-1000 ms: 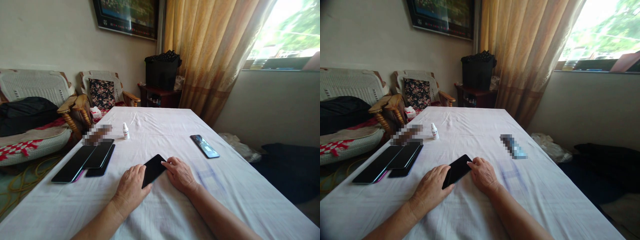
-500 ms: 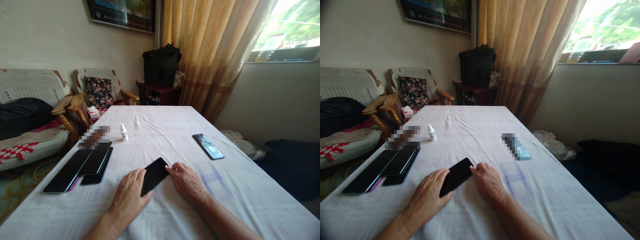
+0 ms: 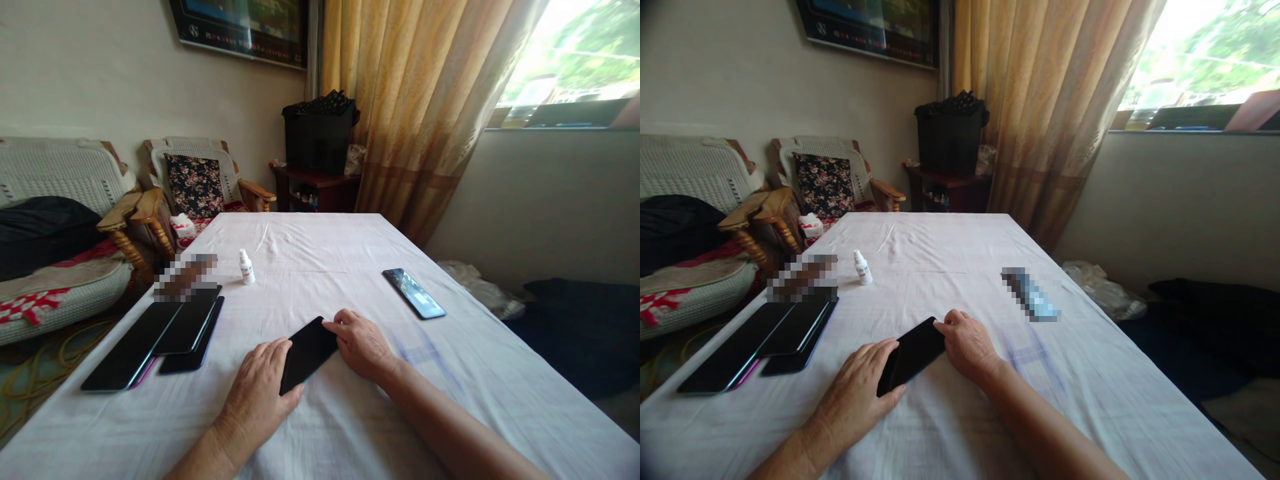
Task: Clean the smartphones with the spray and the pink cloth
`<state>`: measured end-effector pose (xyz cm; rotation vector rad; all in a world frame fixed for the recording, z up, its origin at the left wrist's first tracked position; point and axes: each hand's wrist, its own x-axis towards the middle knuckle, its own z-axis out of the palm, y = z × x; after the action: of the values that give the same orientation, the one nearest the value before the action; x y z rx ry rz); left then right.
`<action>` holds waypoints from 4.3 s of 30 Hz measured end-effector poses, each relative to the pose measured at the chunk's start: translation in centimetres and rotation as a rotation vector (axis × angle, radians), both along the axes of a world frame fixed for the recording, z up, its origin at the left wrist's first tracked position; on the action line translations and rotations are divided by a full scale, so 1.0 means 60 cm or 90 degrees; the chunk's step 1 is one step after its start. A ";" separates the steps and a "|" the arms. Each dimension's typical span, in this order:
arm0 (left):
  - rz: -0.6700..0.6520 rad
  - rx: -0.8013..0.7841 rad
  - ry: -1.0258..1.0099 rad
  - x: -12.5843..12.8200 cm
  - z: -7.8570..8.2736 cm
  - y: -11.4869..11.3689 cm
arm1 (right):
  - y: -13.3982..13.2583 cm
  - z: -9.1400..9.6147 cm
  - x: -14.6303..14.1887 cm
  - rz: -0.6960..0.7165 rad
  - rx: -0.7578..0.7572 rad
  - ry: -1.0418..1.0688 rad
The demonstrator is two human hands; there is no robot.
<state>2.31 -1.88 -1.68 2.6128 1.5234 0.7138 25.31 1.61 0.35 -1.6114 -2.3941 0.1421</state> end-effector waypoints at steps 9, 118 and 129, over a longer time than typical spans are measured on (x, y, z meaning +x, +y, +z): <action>-0.013 -0.091 -0.021 -0.005 0.032 0.001 | 0.027 -0.020 0.007 -0.058 0.040 0.232; -0.160 -0.026 -0.227 0.016 0.027 -0.021 | -0.043 -0.025 -0.025 -0.030 0.248 0.429; -0.202 0.145 -0.120 0.010 0.028 -0.011 | -0.026 -0.029 -0.007 -0.116 0.294 0.422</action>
<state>2.90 -2.53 -0.03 2.7549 0.9991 1.1145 24.89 0.06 -1.40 -1.2897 -1.6249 0.0650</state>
